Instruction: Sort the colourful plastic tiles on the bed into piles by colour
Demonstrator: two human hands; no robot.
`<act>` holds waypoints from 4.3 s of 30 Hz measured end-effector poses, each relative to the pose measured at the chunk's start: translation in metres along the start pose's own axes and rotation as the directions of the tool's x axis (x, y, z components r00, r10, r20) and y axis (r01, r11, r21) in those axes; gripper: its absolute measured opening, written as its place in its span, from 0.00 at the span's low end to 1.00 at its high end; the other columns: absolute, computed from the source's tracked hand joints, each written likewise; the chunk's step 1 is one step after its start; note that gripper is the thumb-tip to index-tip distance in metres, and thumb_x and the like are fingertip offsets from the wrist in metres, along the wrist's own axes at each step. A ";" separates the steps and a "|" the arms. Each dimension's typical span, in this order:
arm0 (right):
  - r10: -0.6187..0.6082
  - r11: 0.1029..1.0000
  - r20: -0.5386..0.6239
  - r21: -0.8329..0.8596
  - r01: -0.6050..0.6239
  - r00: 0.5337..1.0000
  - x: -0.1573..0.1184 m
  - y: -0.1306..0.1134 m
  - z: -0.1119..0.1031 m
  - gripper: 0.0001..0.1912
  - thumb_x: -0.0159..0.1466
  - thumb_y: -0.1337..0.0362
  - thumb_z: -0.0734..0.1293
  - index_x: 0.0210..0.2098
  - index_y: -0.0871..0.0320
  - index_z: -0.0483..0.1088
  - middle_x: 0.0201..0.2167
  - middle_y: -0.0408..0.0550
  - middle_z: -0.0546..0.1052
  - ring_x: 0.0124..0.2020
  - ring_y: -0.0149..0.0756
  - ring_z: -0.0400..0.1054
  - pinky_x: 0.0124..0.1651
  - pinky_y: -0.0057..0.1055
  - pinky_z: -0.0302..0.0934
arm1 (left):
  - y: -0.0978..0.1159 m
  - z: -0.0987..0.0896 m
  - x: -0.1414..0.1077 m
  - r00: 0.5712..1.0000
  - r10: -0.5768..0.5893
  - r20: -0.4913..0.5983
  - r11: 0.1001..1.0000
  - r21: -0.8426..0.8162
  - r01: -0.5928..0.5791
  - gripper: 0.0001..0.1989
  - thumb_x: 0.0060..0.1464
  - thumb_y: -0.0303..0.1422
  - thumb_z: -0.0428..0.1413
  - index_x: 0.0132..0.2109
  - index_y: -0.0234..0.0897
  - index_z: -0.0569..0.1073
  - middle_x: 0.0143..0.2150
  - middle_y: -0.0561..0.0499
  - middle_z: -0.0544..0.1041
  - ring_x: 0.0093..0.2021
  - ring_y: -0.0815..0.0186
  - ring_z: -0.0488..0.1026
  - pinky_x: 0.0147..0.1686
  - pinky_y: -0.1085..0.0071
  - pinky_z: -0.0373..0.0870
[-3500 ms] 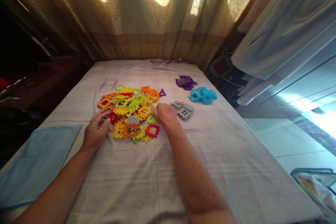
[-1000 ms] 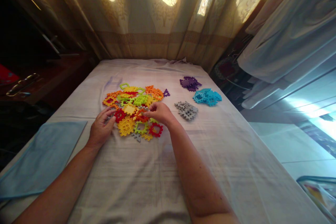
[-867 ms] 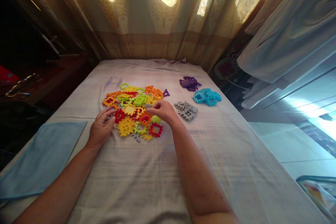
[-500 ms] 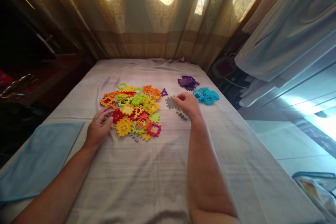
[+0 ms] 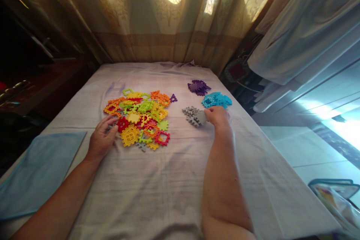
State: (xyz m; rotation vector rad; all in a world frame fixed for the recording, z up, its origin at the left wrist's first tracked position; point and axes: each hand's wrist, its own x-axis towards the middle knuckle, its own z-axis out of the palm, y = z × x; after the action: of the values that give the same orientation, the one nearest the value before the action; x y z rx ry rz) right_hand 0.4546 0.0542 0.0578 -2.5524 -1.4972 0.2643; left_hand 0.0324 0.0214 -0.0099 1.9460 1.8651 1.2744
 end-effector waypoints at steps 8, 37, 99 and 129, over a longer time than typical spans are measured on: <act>-0.248 0.969 0.039 0.005 0.248 0.968 -0.027 -0.048 -0.013 0.17 0.66 0.57 0.62 0.44 0.55 0.80 0.42 0.53 0.82 0.43 0.42 0.74 0.40 0.31 0.61 | 0.017 -0.002 -0.008 0.966 0.190 0.178 0.963 0.160 -0.219 0.21 0.55 0.45 0.57 0.54 0.46 0.75 0.67 0.45 0.66 0.70 0.46 0.56 0.67 0.40 0.45; -0.758 0.539 0.390 -0.076 0.839 0.523 -0.157 -0.165 0.028 0.18 0.61 0.58 0.68 0.48 0.60 0.76 0.48 0.59 0.79 0.47 0.47 0.74 0.43 0.34 0.67 | -0.003 -0.006 0.004 0.970 -0.173 -0.169 0.979 -0.141 0.150 0.14 0.58 0.37 0.51 0.46 0.39 0.77 0.58 0.46 0.75 0.59 0.60 0.72 0.62 0.60 0.66; -0.389 0.621 0.109 0.764 0.173 0.915 -0.006 -0.164 0.065 0.09 0.53 0.65 0.69 0.33 0.59 0.78 0.27 0.43 0.79 0.27 0.31 0.71 0.35 0.28 0.66 | 0.019 -0.003 -0.007 0.902 0.288 0.321 0.939 0.091 -0.332 0.16 0.60 0.41 0.52 0.49 0.42 0.78 0.55 0.46 0.79 0.62 0.52 0.69 0.66 0.42 0.50; 0.017 0.882 -0.333 0.449 0.143 0.943 -0.015 -0.003 0.039 0.18 0.56 0.57 0.63 0.38 0.58 0.80 0.33 0.53 0.80 0.31 0.42 0.71 0.39 0.38 0.64 | -0.005 -0.038 -0.003 0.998 0.067 -0.005 0.969 0.237 -0.063 0.16 0.59 0.40 0.48 0.45 0.41 0.78 0.48 0.47 0.82 0.49 0.56 0.78 0.55 0.59 0.69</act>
State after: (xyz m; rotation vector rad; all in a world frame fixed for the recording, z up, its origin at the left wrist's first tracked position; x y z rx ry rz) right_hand 0.4353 0.0453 0.0213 -2.0380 -1.2110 0.1555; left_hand 0.0040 0.0037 0.0089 2.1356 2.0595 1.1283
